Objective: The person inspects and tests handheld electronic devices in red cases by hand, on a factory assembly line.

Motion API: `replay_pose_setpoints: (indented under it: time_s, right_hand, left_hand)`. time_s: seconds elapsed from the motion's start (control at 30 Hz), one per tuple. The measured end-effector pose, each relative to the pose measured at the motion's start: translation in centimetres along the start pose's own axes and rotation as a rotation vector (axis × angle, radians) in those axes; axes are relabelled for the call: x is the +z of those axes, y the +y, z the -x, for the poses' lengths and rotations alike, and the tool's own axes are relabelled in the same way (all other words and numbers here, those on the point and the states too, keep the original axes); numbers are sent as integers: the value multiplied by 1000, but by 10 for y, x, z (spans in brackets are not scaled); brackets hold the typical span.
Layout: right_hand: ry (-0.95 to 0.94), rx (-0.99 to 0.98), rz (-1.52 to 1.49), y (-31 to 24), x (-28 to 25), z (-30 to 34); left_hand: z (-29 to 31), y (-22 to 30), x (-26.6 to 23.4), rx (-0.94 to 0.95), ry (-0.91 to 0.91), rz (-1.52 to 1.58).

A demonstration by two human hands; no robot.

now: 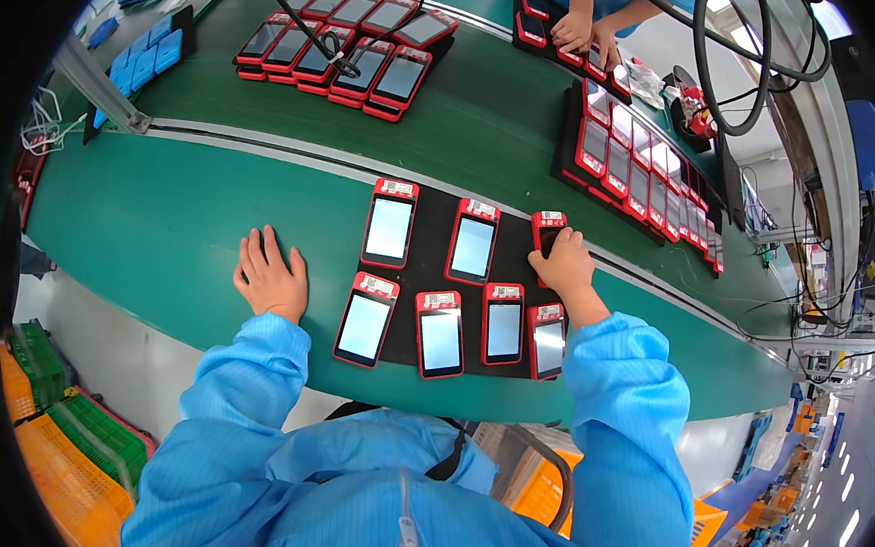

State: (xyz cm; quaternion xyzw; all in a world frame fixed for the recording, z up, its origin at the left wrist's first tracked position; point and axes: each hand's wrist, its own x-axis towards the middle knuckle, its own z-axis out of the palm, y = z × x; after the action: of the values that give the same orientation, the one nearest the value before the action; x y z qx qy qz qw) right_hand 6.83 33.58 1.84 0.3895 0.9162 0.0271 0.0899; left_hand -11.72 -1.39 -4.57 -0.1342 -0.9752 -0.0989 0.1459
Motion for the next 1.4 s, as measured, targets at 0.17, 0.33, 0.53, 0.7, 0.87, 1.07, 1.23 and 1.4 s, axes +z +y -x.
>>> replay_pose_setpoints:
  time_s: [0.17, 0.33, 0.53, 0.7, 0.87, 1.07, 1.23, 1.4]
  right_hand:
    - [23, -16, -39, -11, -9, -8]
    - [83, -90, -98, -14, -4, -14]
    - [51, -127, -147, 19, 16, -7]
    - [72, -28, -105, 26, 30, -8]
    - [106, -44, -102, 17, 28, -13]
    - [23, -21, -79, 9, 16, -12]
    - [12, 4, -86, 10, 9, -8]
    - [26, -16, -44, 18, 22, -14]
  left_hand:
    - [-12, -5, -10, -3, 40, -29]
    - [-16, -9, -8, -22, 45, -14]
    - [5, -1, -4, -42, 6, 51]
    - [3, 4, -13, -50, -8, 114]
    - [-4, 0, -14, -47, 6, 88]
    - [-6, 0, -14, -60, -22, 96]
    - [-5, 2, -13, -64, -28, 111]
    - [-3, 1, -13, -66, -16, 122]
